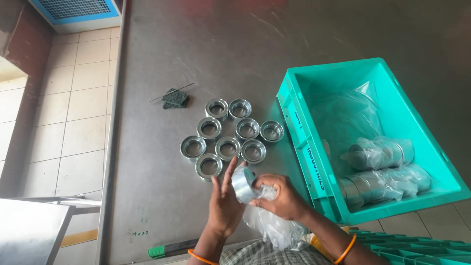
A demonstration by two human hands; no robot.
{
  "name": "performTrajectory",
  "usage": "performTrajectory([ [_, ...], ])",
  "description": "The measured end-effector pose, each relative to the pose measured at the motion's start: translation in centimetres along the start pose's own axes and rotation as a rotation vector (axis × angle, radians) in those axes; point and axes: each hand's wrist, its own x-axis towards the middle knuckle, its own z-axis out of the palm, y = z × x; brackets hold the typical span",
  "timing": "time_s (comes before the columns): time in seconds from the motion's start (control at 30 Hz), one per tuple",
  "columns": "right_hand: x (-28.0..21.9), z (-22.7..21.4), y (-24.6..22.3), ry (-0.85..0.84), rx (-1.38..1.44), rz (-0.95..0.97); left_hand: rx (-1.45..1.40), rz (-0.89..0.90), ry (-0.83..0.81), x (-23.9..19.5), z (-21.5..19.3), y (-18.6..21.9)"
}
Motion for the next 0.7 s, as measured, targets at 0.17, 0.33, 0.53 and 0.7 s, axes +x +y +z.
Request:
performTrajectory([
  [0.17, -0.1, -0.5, -2.4, -0.141, 0.12, 0.078, -0.3, -0.036, -0.12, 1.5, -2.6, -1.2],
  [0.33, 0.4, -0.9, -0.8, -0.067, -0.015, -0.057, -0.269, -0.146, 0.057, 2.6, -1.7, -2.1],
  [0.53, 0.1, -0.8, -3.9, -0.054, -0.104, 0.059, -0.35, -0.304, 0.059, 4.5, -4.0, -5.3],
  [0.7, 0.1, -2.6, -6.1, -0.004, -0.348, -0.001, -0.352, -0.292, 0.06, 5.3, -3.3, -5.5],
])
